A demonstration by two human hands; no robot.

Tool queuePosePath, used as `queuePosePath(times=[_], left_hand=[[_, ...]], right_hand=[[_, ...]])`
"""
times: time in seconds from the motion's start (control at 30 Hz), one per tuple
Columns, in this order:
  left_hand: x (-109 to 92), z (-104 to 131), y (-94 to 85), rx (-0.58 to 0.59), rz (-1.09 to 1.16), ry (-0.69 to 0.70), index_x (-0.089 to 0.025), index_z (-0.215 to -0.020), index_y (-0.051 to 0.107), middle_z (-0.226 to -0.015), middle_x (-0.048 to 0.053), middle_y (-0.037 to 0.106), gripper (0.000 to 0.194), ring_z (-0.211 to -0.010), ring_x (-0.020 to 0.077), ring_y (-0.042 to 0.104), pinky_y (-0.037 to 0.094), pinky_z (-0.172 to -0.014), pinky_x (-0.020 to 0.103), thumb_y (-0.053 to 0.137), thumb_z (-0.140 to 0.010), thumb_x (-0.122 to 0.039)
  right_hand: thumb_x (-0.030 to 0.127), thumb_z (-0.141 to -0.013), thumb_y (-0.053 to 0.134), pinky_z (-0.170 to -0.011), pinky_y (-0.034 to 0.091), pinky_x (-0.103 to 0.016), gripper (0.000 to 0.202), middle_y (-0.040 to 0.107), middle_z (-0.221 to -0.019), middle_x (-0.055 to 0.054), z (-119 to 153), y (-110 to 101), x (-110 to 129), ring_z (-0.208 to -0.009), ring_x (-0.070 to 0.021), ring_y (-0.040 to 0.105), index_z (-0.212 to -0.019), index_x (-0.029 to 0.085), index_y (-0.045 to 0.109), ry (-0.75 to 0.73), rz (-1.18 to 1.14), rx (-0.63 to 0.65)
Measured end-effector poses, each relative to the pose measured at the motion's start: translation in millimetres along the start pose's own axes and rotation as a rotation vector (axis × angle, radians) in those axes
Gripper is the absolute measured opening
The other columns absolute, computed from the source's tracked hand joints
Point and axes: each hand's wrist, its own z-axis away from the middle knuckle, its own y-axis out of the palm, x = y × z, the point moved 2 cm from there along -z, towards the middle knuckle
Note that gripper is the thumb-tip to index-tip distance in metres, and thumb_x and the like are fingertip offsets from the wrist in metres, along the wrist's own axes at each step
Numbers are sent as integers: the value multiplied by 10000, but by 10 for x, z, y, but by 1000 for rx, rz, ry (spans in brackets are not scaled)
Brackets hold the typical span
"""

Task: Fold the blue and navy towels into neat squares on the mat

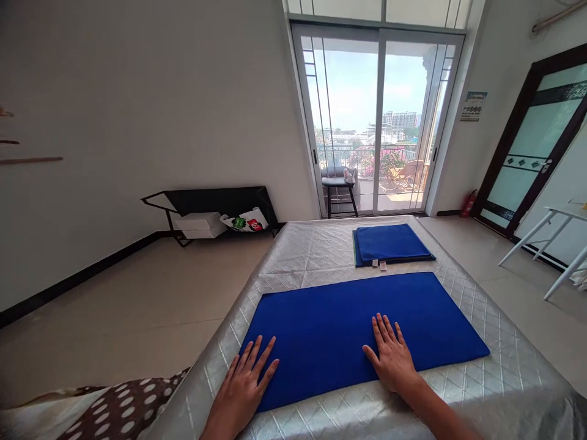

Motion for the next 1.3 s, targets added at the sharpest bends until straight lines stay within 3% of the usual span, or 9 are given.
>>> queuePosePath(times=[0.23, 0.37, 0.57, 0.7, 0.8, 0.93, 1.0, 1.1, 1.3], left_hand=[[58, 27, 104, -29, 27, 4, -341, -1546, 326, -1645, 20, 287, 633, -1512, 274, 263, 240, -1218, 528, 351, -967, -595], [54, 15, 83, -31, 5, 33, -346, -1547, 321, -1649, 11, 273, 629, -1518, 272, 247, 234, -1221, 523, 344, -969, -594], [242, 23, 77, 51, -7, 26, -302, -1578, 219, -1650, 40, 272, 618, -1519, 266, 243, 263, -1213, 501, 309, -1003, -508], [276, -33, 23, 70, -11, -11, -310, -1587, 175, -1633, 85, 319, 601, -1507, 288, 270, 303, -1189, 505, 325, -1019, -436], [-128, -305, -95, 58, 4, -29, -253, -1597, 124, -1650, 118, 260, 640, -1510, 290, 257, 297, -1196, 510, 278, -1029, -504], [-951, -932, -247, 102, 62, 238, -274, -1581, 248, -1653, 61, 261, 645, -1516, 249, 249, 242, -1235, 466, 225, -1021, -592], [-1138, -1230, -285, 149, 75, 230, -252, -1566, 310, -1643, 69, 288, 667, -1516, 250, 250, 231, -1239, 460, 223, -1013, -616], [-1002, -1505, -286, 198, 82, 108, -240, -1557, 336, -1633, 83, 310, 640, -1518, 257, 243, 213, -1239, 478, 221, -1026, -578], [-118, -1619, -211, 212, 70, -38, -298, -1556, 324, -1645, 77, 279, 594, -1518, 271, 242, 196, -1227, 531, 222, -1032, -559]], right_hand=[[516, -982, 204, -1208, 229, -551, 644, 278, -1650, -22, 495, -74, -1692, -1521, -273, 215, -1579, 292, 300, 272, 141, -188], [458, -961, 185, -1208, 206, -580, 633, 346, -1623, -41, 742, -29, -2223, -1519, -280, 218, -1511, 298, 454, 283, 193, -234], [553, -889, 196, -1172, 267, -620, 723, 390, -1596, -103, 683, -71, -2349, -1503, -326, 250, -1437, 246, 554, 327, 223, -188], [481, -861, 208, -1160, 260, -640, 687, 419, -1575, -122, 658, -92, -2278, -1500, -338, 250, -1341, 243, 639, 293, 229, -213], [442, -856, 206, -1177, 239, -617, 676, 474, -1537, -122, 687, -103, -2223, -1499, -320, 255, -1315, 223, 652, 302, 236, -252], [413, -820, 266, -1168, 278, -586, 647, 515, -1508, -96, 710, -137, -2232, -1472, -302, 317, -1309, 242, 654, 277, 239, -247], [394, -802, 305, -1149, 305, -595, 615, 532, -1494, -84, 705, -148, -2270, -1466, -305, 330, -1274, 273, 679, 234, 254, -226], [380, -778, 349, -1114, 336, -622, 585, 563, -1464, -84, 690, -146, -2328, -1447, -326, 360, -1239, 295, 700, 223, 282, -214], [332, -804, 362, -1112, 323, -654, 572, 605, -1413, -74, 683, -131, -2265, -1430, -339, 377, -1289, 306, 664, 212, 308, -246]])
